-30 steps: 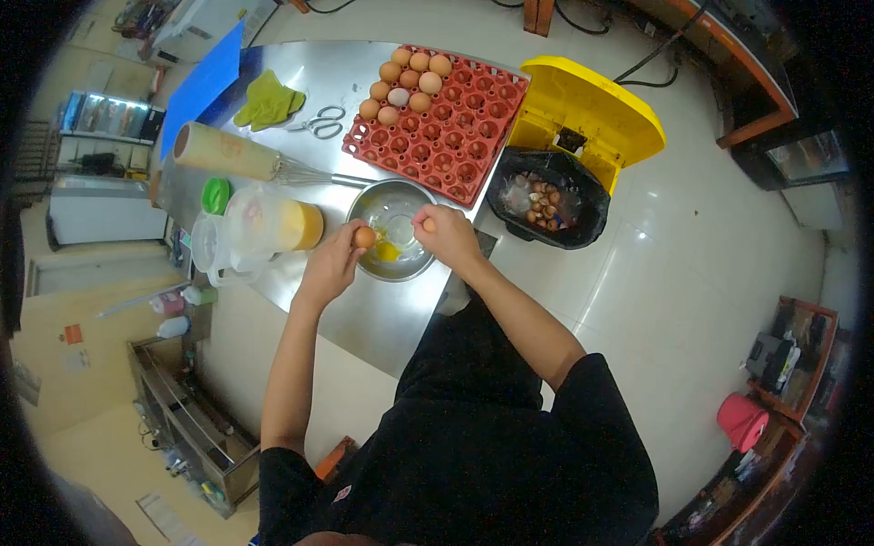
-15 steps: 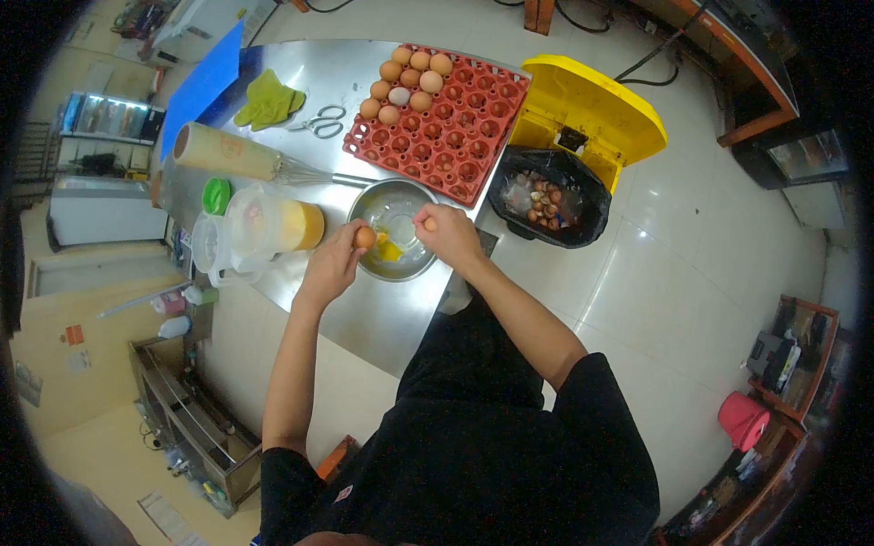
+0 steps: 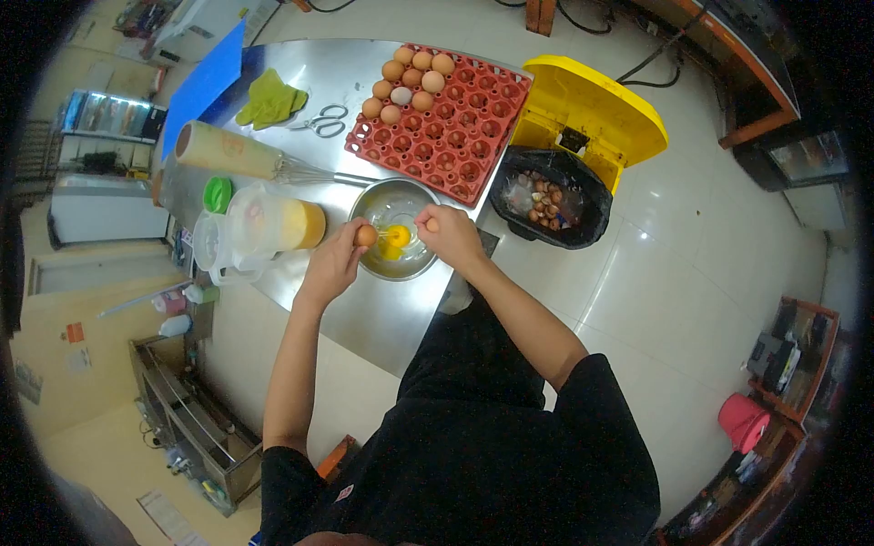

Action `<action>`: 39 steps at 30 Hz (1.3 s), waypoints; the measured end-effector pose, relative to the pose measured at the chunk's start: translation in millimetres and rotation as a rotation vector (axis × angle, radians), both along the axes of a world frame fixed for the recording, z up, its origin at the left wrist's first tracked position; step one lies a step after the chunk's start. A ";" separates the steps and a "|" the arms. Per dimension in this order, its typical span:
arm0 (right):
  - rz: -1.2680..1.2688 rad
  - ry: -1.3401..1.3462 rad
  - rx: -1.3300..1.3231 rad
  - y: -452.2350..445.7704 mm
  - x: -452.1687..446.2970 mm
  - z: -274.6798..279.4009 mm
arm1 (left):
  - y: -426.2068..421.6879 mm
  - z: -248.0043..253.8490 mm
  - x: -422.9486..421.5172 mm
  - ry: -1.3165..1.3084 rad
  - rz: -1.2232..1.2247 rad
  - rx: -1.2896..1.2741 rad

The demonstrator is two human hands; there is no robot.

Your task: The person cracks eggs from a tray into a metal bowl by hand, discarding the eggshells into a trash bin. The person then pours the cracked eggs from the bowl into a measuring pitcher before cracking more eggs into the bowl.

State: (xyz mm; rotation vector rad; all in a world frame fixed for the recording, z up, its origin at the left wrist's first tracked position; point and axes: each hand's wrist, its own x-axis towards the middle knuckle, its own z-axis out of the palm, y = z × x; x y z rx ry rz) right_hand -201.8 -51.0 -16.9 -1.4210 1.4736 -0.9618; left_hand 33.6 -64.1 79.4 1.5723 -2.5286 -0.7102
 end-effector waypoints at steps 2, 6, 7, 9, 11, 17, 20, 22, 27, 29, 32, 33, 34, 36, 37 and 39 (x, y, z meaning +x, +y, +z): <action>0.003 0.009 0.003 0.2 -0.1 -0.3 | 0.3 -0.8 0.7 0.004 0.005 0.002; 0.002 0.007 0.010 0.4 0.4 1.1 | 0.8 -1.9 2.5 0.023 -0.002 -0.010; 0.003 0.005 0.010 0.3 0.3 1.8 | 1.2 -3.3 3.5 0.032 0.006 -0.002; 0.004 0.002 0.010 0.4 0.1 3.0 | 2.3 -8.5 6.4 0.074 0.026 0.018; 0.007 -0.001 0.016 0.6 -0.1 3.1 | 3.8 -16.8 10.2 0.142 0.050 0.041; 0.006 -0.037 0.033 -0.6 1.7 1.2 | 14.3 -54.7 16.0 0.431 0.231 0.223; 0.023 -0.156 0.053 -9.4 8.7 -8.6 | 19.7 -81.0 16.2 0.772 0.347 0.345; 0.027 -0.252 0.089 -16.1 17.1 -6.2 | 24.0 -89.8 9.5 0.935 0.369 0.348; 0.040 -0.390 0.077 -25.6 37.7 11.8 | 26.6 -106.0 -6.3 1.037 0.363 0.252; 0.068 -0.326 0.079 -28.0 43.3 21.0 | 26.7 -109.3 -10.3 1.080 0.401 0.221; 0.086 -0.261 0.065 -29.5 46.6 21.8 | 27.2 -110.4 -15.1 1.147 0.446 0.221; 0.089 -0.243 0.059 -29.8 46.9 25.7 | 27.2 -109.9 -16.2 1.145 0.451 0.216; 0.092 -0.190 0.056 -30.2 45.9 29.7 | 26.5 -109.4 -17.7 1.145 0.455 0.213; 0.094 -0.085 0.050 -30.3 41.9 38.8 | 26.1 -108.7 -20.4 1.139 0.451 0.204; 0.099 -0.063 0.036 -31.3 40.2 39.8 | 25.2 -108.3 -21.5 1.135 0.443 0.197; 0.108 -0.019 0.008 -33.9 36.2 42.4 | 23.1 -108.4 -24.4 1.130 0.436 0.188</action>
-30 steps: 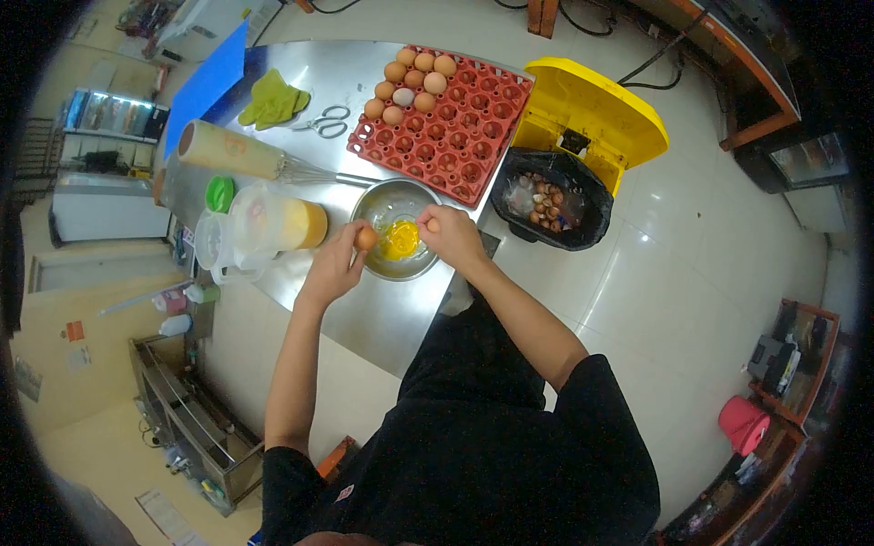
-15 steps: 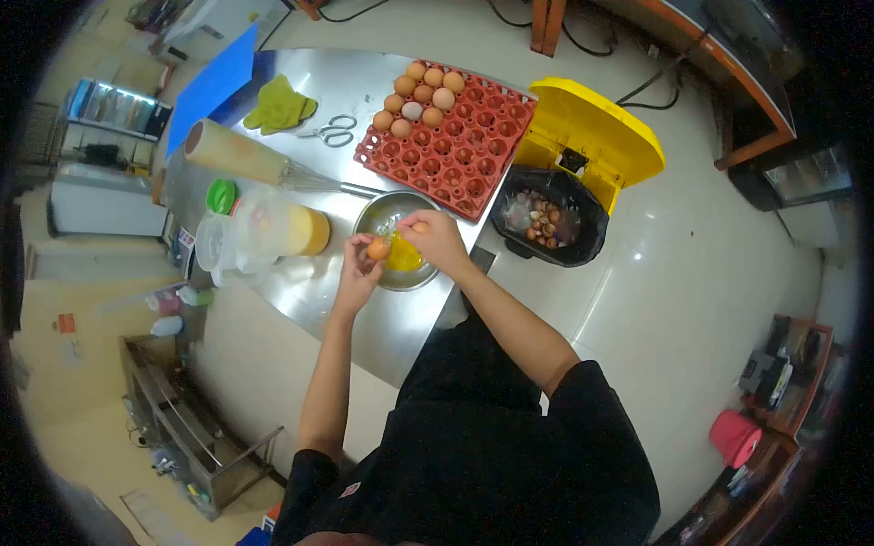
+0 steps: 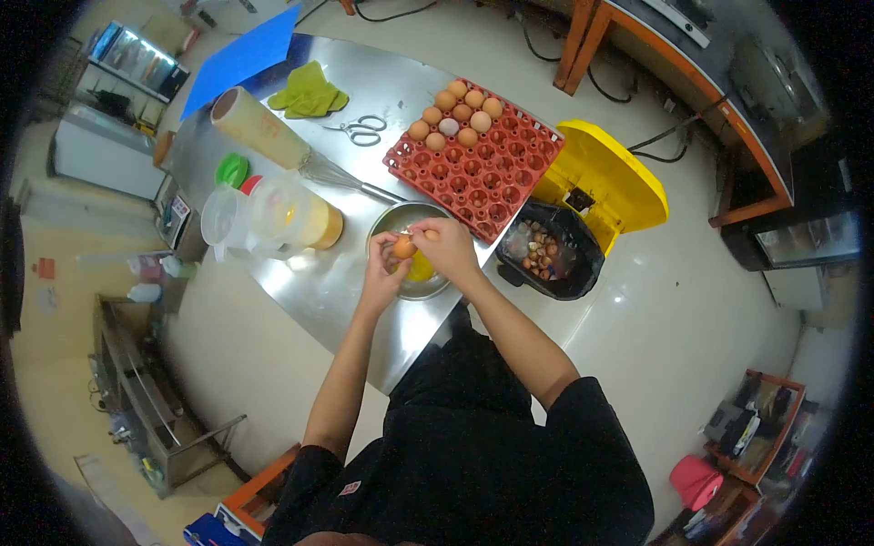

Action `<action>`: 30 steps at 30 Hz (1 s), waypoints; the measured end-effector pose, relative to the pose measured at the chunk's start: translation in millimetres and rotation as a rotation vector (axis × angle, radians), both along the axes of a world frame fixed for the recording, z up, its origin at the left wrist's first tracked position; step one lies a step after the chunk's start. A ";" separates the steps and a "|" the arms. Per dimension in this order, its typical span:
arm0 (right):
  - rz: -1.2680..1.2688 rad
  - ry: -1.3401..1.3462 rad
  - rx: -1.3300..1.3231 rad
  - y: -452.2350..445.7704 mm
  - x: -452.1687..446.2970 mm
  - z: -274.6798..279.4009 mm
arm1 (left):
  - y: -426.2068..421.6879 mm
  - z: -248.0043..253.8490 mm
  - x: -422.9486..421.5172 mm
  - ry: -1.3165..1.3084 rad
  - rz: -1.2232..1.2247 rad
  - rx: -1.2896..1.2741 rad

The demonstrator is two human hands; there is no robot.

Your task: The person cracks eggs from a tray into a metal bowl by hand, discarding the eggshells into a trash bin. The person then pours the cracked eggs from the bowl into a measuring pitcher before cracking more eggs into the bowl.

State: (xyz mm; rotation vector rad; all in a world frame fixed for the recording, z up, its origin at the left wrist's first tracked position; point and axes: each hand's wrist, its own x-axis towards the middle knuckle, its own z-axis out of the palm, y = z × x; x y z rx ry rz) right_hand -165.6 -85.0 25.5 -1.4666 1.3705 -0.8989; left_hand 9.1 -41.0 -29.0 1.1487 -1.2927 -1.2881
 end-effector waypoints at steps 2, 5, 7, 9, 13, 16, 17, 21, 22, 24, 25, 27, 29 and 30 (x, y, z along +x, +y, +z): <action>0.019 0.046 0.005 -2.8 -4.4 4.6 | -2.4 -1.1 -3.7 -0.003 0.003 -0.002; 0.024 0.080 0.031 -7.4 -9.5 7.9 | -5.8 -2.0 -9.2 0.005 -0.004 -0.007; 0.021 0.098 0.046 -11.0 -13.4 7.9 | -7.5 0.5 -13.2 0.023 -0.001 -0.005; 0.027 0.121 0.051 -14.6 -17.4 7.7 | -8.7 3.6 -15.8 0.033 0.004 -0.003; 0.067 0.131 -0.013 -18.5 -29.3 12.2 | -12.7 5.0 -21.1 0.054 -0.003 -0.005; 0.025 0.119 -0.105 -13.7 -44.8 12.5 | -15.4 5.9 -31.7 0.042 -0.003 -0.052; 0.005 0.104 -0.130 -11.1 -54.2 13.4 | -16.3 6.9 -38.0 0.033 -0.003 -0.075; -0.201 0.050 -0.079 8.6 -108.4 26.5 | -21.5 14.8 -78.8 0.031 -0.137 -0.088; -0.251 0.025 -0.018 16.5 -125.9 34.8 | -23.9 15.7 -94.5 0.037 -0.211 -0.077; -0.337 -0.025 0.093 30.9 -161.6 49.6 | -32.5 20.7 -129.5 0.048 -0.346 -0.064; -0.411 -0.072 0.102 37.4 -180.2 45.5 | -37.8 28.5 -149.2 -0.017 -0.401 -0.058; -0.561 -0.157 0.115 52.5 -212.8 42.7 | -44.7 37.3 -188.0 -0.141 -0.483 -0.125; -0.678 -0.227 0.116 69.2 -235.1 43.2 | -48.4 38.9 -215.0 -0.255 -0.537 -0.269; -0.719 -0.260 0.110 76.9 -244.7 41.9 | -49.3 42.4 -216.8 -0.277 -0.565 -0.255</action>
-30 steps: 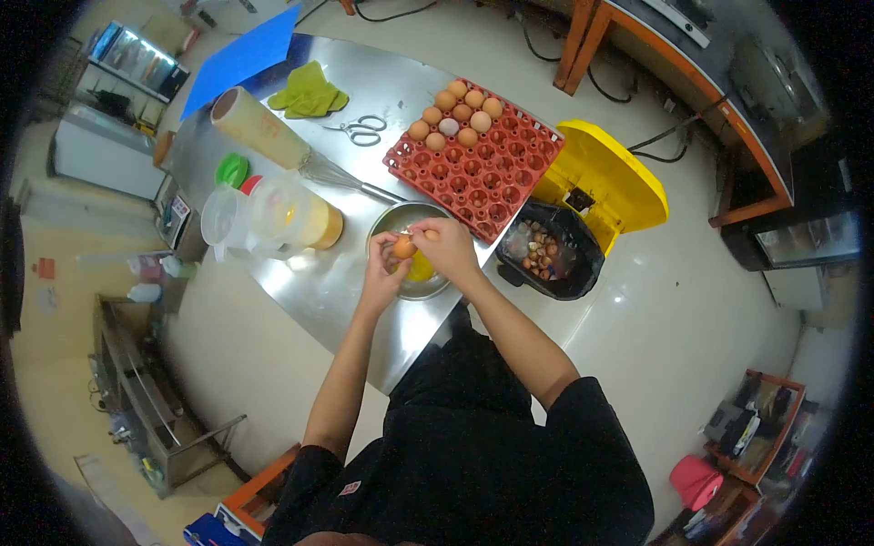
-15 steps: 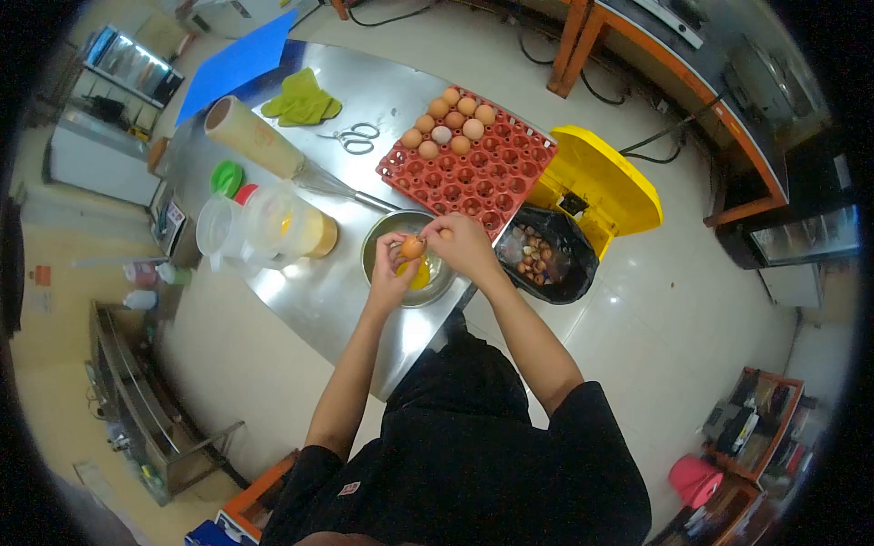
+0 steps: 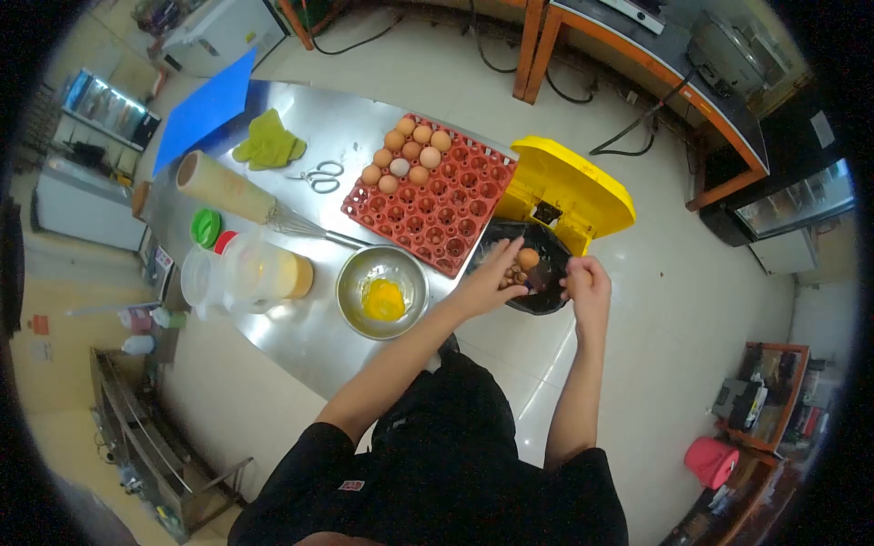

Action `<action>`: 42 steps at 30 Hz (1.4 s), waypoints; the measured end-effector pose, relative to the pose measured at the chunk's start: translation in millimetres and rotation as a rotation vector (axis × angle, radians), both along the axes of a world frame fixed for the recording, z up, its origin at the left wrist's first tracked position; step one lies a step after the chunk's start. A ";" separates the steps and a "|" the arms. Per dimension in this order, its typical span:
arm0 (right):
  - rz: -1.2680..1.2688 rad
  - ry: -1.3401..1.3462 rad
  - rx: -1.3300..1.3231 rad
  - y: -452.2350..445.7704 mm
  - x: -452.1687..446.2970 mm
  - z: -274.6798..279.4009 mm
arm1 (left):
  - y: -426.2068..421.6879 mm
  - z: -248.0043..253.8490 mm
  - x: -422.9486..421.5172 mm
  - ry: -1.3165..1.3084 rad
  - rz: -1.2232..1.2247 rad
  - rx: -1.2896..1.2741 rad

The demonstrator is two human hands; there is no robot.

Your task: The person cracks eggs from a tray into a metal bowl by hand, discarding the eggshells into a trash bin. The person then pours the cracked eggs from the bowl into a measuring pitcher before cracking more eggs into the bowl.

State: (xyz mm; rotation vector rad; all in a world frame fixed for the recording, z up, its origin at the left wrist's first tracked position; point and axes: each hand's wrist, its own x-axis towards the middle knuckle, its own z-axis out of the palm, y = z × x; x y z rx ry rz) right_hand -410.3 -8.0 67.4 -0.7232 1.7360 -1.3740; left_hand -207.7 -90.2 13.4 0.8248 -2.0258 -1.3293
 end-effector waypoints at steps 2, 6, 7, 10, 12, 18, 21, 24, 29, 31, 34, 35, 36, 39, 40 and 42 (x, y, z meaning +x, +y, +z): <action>-0.085 -0.112 -0.018 12.4 -10.8 -2.7 | -3.2 1.3 -2.7 0.020 -0.004 -0.015; -0.192 -0.470 -0.057 29.6 -20.8 -32.2 | -43.7 32.2 36.6 0.056 0.319 -0.192; -0.209 -0.571 -0.072 31.0 -19.0 -39.1 | -63.7 28.5 54.5 0.007 0.433 -0.266; -0.141 -0.811 -0.126 29.5 -15.5 -64.1 | -117.1 24.5 108.4 -0.107 0.725 -0.397; -0.130 -0.883 -0.141 14.1 7.6 -57.0 | -127.3 30.9 130.2 -0.144 0.634 -0.288; 0.117 -1.002 -0.151 -40.0 77.7 -48.0 | -50.2 40.9 110.8 -0.049 0.044 0.174; 0.222 -1.083 -0.141 -63.0 117.0 -30.2 | -20.6 48.9 98.0 0.026 0.126 0.100; 0.286 -1.066 -0.066 -78.7 145.9 -29.1 | -15.3 48.9 109.5 -0.034 0.273 -0.086; 0.473 -0.842 0.119 -95.8 178.6 -12.8 | -12.0 35.3 144.9 -0.076 0.460 -0.143; 0.611 -0.661 0.129 -111.9 184.8 -15.0 | -1.2 42.4 159.4 -0.053 0.498 0.083; 0.723 0.260 -0.172 -168.2 188.0 -22.7 | 13.2 1.6 171.6 0.427 0.668 0.242; 0.733 0.470 -0.263 -184.5 191.9 -25.5 | 18.8 -1.1 176.8 0.540 0.697 0.283; 0.735 0.680 -0.358 -200.6 196.7 -28.1 | 26.4 -8.0 184.1 0.576 0.738 0.359; 0.895 1.122 -0.545 -245.6 203.5 -41.7 | 49.5 -29.8 206.6 0.664 0.830 0.537; 0.980 1.239 -0.589 -256.8 204.0 -41.6 | 54.6 -28.3 210.6 0.673 0.828 0.533; 1.103 1.375 -0.604 -271.7 206.3 -40.1 | 64.3 -26.2 217.8 0.691 0.828 0.529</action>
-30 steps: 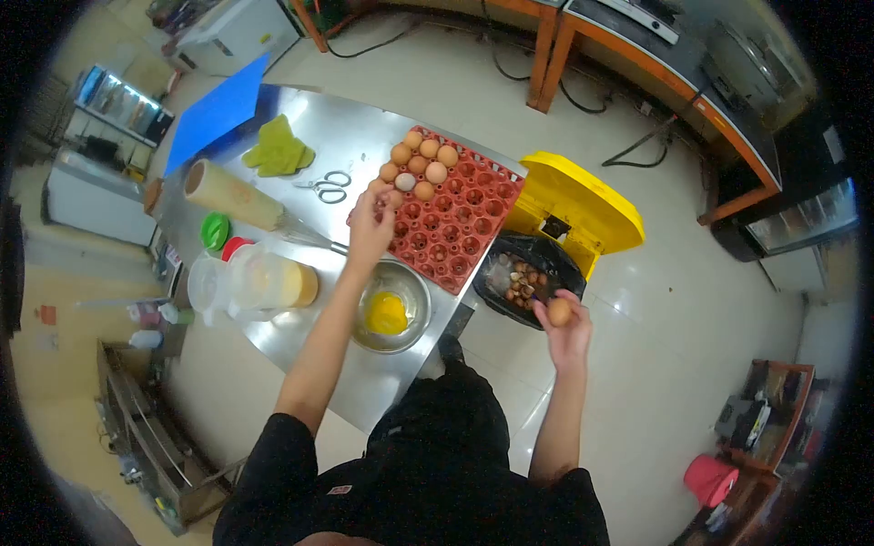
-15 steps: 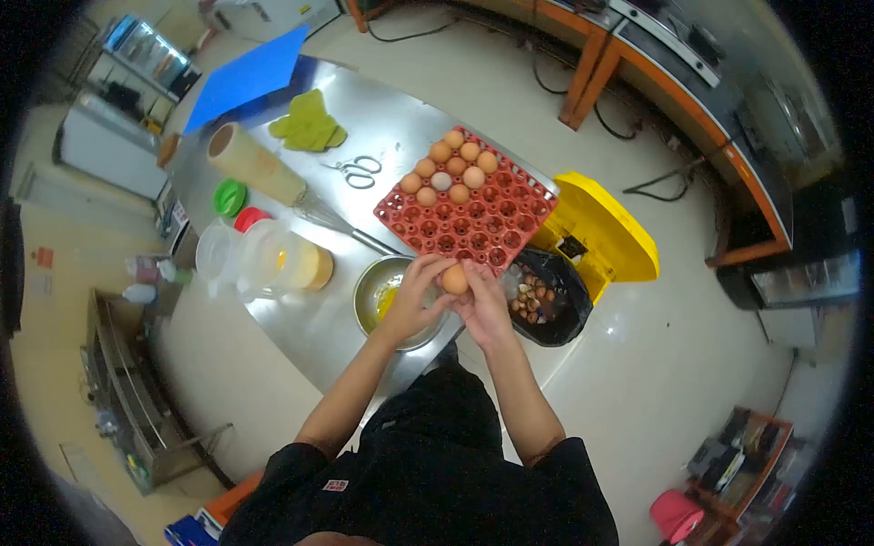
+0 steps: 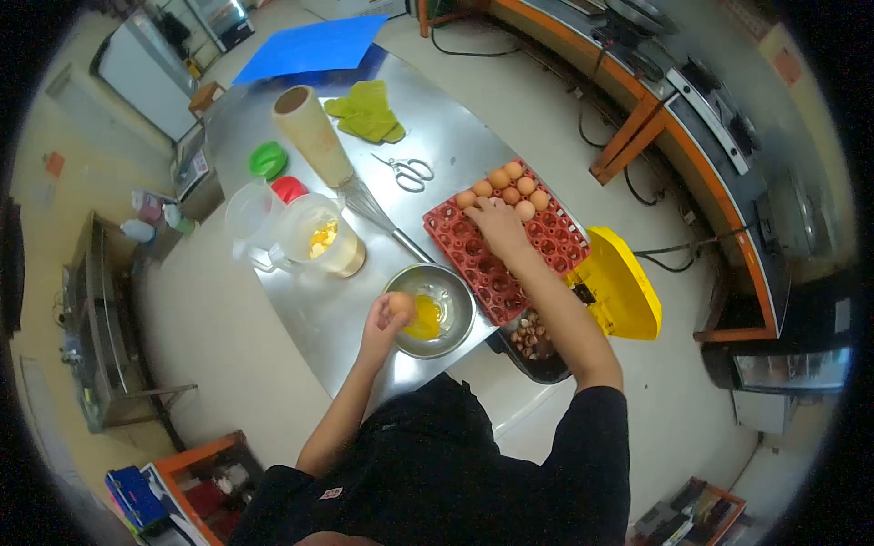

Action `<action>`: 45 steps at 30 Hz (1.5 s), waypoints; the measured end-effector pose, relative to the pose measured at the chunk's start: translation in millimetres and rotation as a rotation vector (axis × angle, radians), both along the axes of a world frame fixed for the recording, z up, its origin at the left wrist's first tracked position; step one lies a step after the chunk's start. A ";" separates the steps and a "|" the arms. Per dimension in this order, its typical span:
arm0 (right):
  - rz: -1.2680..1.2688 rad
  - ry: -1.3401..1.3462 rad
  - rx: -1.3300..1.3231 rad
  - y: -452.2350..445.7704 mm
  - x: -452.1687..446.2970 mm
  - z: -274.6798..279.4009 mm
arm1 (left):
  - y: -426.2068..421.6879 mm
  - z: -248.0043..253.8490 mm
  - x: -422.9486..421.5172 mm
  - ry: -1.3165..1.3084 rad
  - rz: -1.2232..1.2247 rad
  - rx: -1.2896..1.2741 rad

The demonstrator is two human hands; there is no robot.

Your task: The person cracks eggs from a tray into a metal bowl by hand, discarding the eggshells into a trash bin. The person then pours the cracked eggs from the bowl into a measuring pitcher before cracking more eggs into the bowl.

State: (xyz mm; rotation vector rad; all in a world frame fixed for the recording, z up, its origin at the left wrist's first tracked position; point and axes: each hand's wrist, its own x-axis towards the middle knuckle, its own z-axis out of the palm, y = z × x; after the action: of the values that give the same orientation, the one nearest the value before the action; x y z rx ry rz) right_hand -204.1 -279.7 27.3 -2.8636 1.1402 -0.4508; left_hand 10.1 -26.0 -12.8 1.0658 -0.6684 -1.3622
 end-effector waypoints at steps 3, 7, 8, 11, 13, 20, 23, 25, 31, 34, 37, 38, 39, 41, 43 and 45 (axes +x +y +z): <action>0.075 0.134 0.033 -18.1 1.9 -4.7 | 9.0 -6.2 7.9 -0.032 0.003 0.024; 0.072 0.022 0.210 -18.3 -4.7 6.9 | 14.3 -21.9 11.5 0.191 0.037 0.110; 0.057 -0.110 0.200 -8.4 -4.5 14.9 | 15.7 -20.2 11.2 0.247 0.051 0.144; -0.031 -0.354 0.255 22.0 -7.4 14.4 | 16.4 -18.4 16.3 0.321 0.018 0.162; -0.171 -0.692 0.707 55.7 -4.1 -8.8 | 13.4 -12.0 19.0 0.240 -0.036 0.173; -0.406 -1.174 1.522 162.7 29.2 -22.5 | 6.9 5.1 17.1 -0.190 -0.143 0.143; -0.596 -1.233 1.352 168.6 27.4 -31.6 | 5.7 6.4 13.1 -0.283 -0.131 0.118; -0.550 -1.157 1.074 174.1 36.4 -47.7 | 3.1 3.4 7.0 -0.364 -0.135 0.100; -0.470 -1.012 1.119 191.8 59.1 -46.3 | -4.5 -12.2 -3.2 -0.530 -0.122 0.073; -0.514 -1.086 1.090 189.5 55.7 -41.8 | -4.5 -16.7 0.1 -0.550 -0.102 0.094; -0.443 -1.012 0.981 193.1 55.4 -56.3 | -3.6 -5.3 -5.1 -0.593 -0.190 0.044; -0.460 -0.993 1.016 194.3 53.9 -59.9 | -3.3 -6.6 -6.0 -0.585 -0.183 0.066; -0.473 -0.976 1.051 193.9 55.0 -59.4 | -3.8 -9.9 -5.3 -0.579 -0.173 0.087; -0.520 -1.112 1.056 190.2 59.2 -57.8 | -5.0 -15.7 -1.7 -0.596 -0.161 0.088; -0.464 -0.962 1.031 191.7 61.4 -59.9 | -3.6 -16.6 0.0 -0.636 -0.167 0.052; -0.457 -0.872 0.986 197.7 64.6 -55.6 | -2.2 -13.3 0.4 -0.664 -0.223 0.112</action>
State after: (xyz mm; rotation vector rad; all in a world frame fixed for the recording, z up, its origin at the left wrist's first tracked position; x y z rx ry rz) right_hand -139.5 -82.1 -28.3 -1.3374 1.2686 -0.7516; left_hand 10.5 -28.2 -26.1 1.5925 -1.2353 -1.2332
